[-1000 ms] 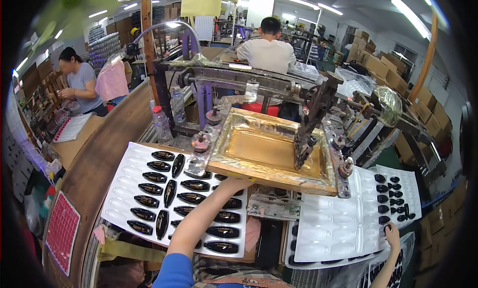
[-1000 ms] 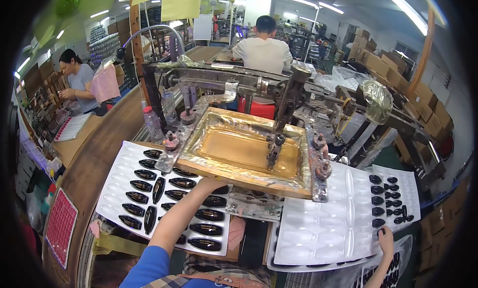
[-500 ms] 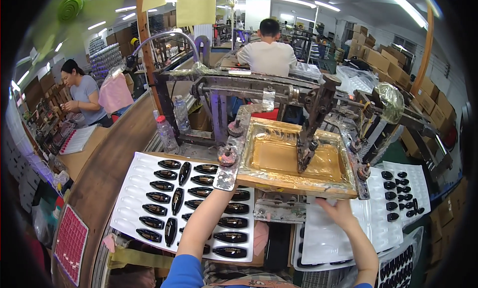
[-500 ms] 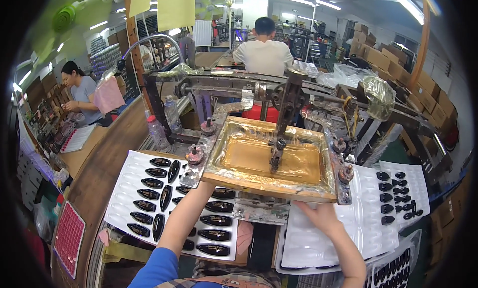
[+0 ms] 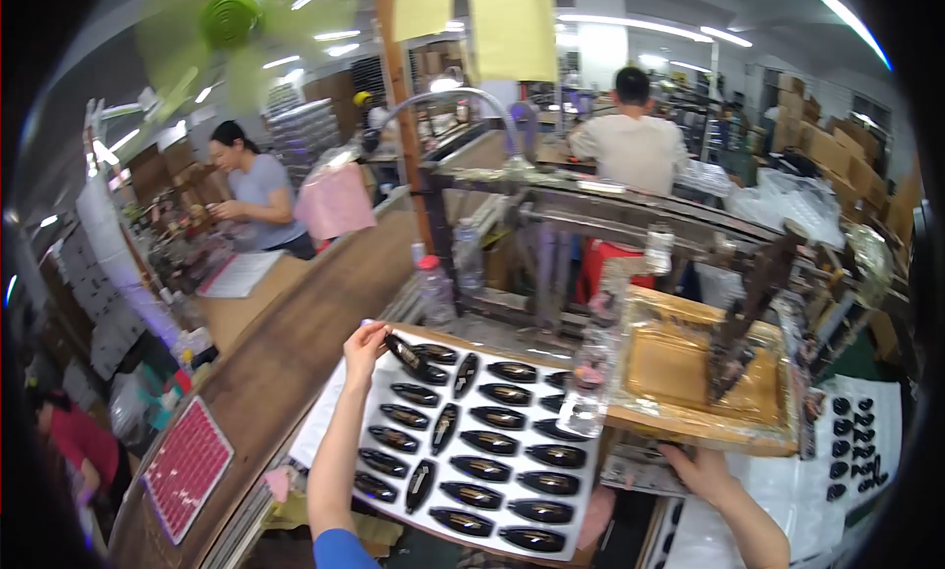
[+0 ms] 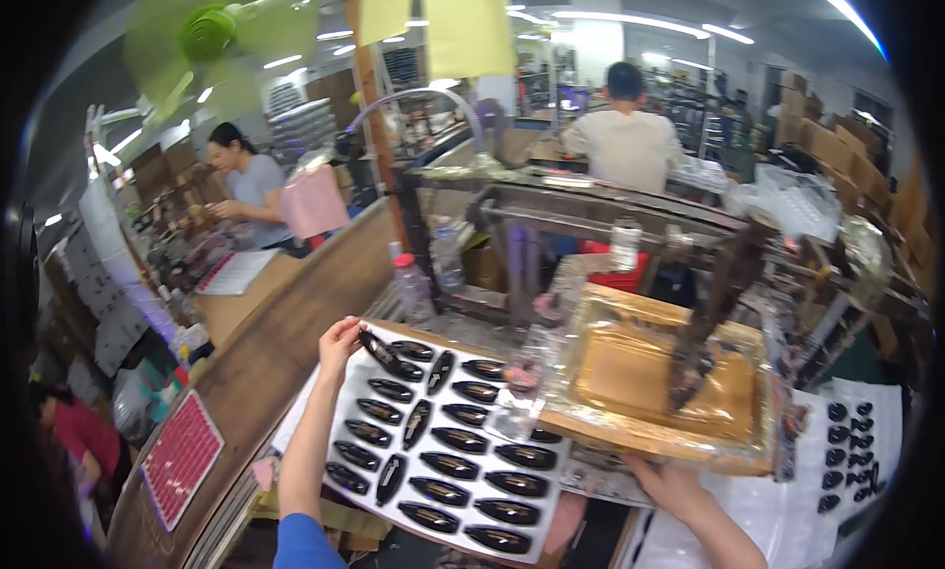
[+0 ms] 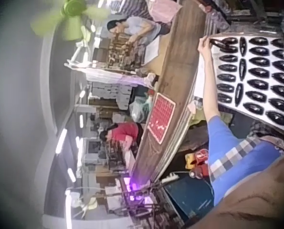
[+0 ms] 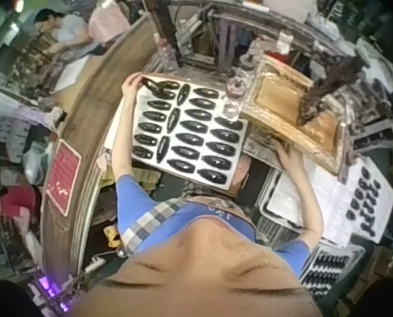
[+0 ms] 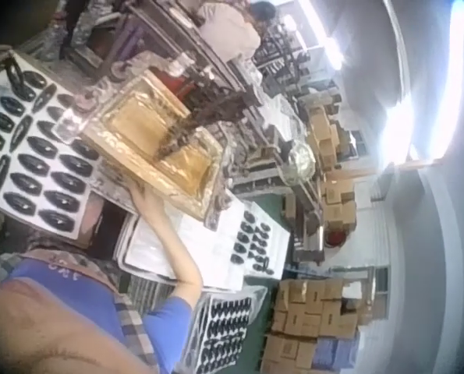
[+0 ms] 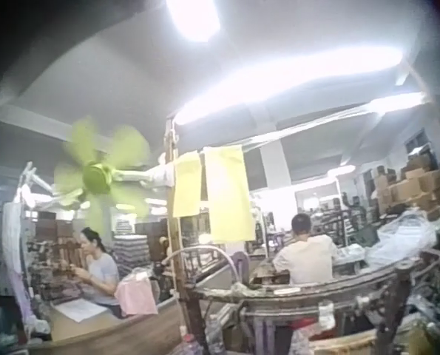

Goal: Operating a manual screen-printing machine to apply gold lettering onto black plastic hair accessories.

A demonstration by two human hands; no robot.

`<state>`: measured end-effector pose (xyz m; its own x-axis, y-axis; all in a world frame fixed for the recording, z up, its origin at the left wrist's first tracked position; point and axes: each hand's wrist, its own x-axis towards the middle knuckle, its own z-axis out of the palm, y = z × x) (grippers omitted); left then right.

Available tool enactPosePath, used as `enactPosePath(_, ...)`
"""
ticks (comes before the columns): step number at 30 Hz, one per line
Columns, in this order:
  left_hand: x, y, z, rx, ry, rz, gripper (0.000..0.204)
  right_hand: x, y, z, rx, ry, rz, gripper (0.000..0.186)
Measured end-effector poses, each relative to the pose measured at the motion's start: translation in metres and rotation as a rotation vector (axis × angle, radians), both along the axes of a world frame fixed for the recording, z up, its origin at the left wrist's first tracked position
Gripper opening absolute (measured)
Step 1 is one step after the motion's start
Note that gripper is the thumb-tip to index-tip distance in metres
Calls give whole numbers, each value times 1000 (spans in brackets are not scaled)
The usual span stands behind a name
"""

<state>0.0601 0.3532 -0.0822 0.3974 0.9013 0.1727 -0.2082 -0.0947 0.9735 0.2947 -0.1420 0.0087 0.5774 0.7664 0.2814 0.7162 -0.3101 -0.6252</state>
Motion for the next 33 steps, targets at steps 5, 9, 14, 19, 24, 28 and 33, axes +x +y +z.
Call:
enactPosePath(5,1,50,-24,-3,-44,212,19,1,-3,-9,-126,-214,-48,34)
enactPosePath(9,19,77,-48,-49,-24,308,17,3,1,-13,-237,-310,-1,41)
enactPosePath(14,17,122,-77,179,263,670,14,-1,7,-11,-216,-234,22,36)
enactPosePath(19,18,111,-84,211,584,627,13,-4,6,-3,-199,-178,31,31)
enactPosePath(24,2,112,-90,307,812,510,19,-3,6,-1,-171,-201,54,32)
enactPosePath(28,8,86,-76,624,691,657,26,1,4,-8,-168,-166,21,34)
enactPosePath(33,37,-47,0,676,390,164,23,9,-36,-16,-231,-347,-172,40)
